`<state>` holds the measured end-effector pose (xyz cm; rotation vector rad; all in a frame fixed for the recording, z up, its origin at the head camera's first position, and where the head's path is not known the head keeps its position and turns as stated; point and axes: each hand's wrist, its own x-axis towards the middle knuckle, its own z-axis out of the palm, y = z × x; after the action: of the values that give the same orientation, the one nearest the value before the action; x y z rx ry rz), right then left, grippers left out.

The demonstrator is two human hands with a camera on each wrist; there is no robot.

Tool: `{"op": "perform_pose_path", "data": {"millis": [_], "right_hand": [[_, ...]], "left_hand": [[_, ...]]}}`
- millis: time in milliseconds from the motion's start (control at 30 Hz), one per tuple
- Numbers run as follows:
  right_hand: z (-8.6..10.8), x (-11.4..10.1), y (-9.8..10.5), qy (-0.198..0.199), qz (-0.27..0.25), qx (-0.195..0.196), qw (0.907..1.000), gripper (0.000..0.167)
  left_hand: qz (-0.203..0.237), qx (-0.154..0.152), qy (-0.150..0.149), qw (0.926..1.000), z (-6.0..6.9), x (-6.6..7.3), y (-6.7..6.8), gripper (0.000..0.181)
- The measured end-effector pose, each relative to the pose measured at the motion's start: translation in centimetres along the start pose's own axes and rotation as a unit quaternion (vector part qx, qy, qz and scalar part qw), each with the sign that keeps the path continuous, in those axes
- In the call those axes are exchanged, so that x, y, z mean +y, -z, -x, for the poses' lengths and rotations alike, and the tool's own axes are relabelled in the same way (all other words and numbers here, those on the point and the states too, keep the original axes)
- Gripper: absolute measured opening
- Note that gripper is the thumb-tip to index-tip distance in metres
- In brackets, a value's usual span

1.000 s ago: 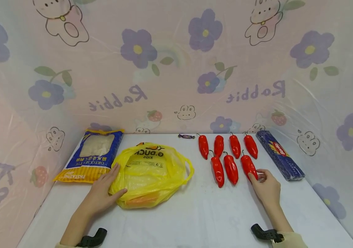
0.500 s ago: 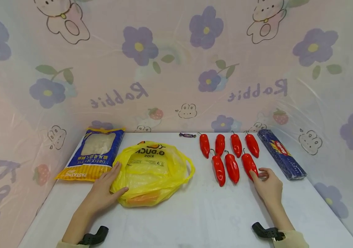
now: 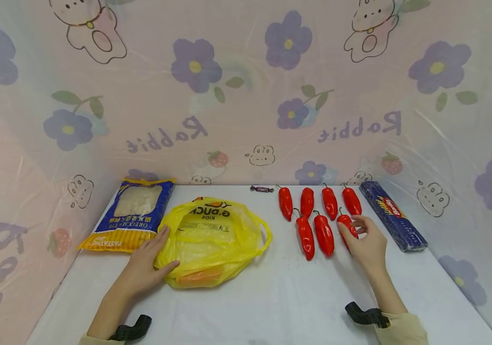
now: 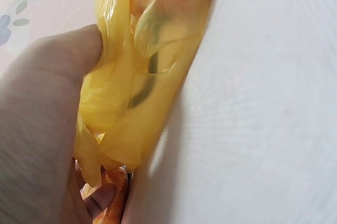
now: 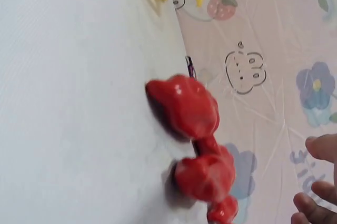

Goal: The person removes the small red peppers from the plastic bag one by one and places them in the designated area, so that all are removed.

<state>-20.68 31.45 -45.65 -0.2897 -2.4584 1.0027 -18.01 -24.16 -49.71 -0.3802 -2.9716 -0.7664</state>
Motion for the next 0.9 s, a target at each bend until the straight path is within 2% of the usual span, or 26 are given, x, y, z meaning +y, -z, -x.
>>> {"op": "perform_pose_path", "data": {"millis": [200,433,633,800,900], "right_hand": [[-0.2,-4.0,-3.1,0.067,-0.048,-0.042,0.9957,0.052],[0.9,-9.3,-8.0,0.131,-0.101,-0.112,0.9798,0.052],[2.9,-13.8,-12.4,0.196,-0.155,-0.167,0.9537,0.045],[4.6,-16.9,-14.9,0.235,-0.189,-0.220,0.9278,0.043],[5.5,-18.3,-16.2,0.254,-0.192,-0.260,0.9117,0.042]], "left_hand": [[0.002,0.006,-0.003,1.0000,0.1,0.0,0.1,0.095],[0.004,0.010,-0.008,0.9999,0.2,0.0,0.2,0.095],[0.002,0.012,-0.011,0.9999,0.3,-0.2,0.1,0.094],[0.003,0.012,-0.012,0.9999,0.2,-0.2,0.0,0.094],[0.004,0.007,-0.008,0.9999,0.0,-0.1,0.0,0.094]]}}
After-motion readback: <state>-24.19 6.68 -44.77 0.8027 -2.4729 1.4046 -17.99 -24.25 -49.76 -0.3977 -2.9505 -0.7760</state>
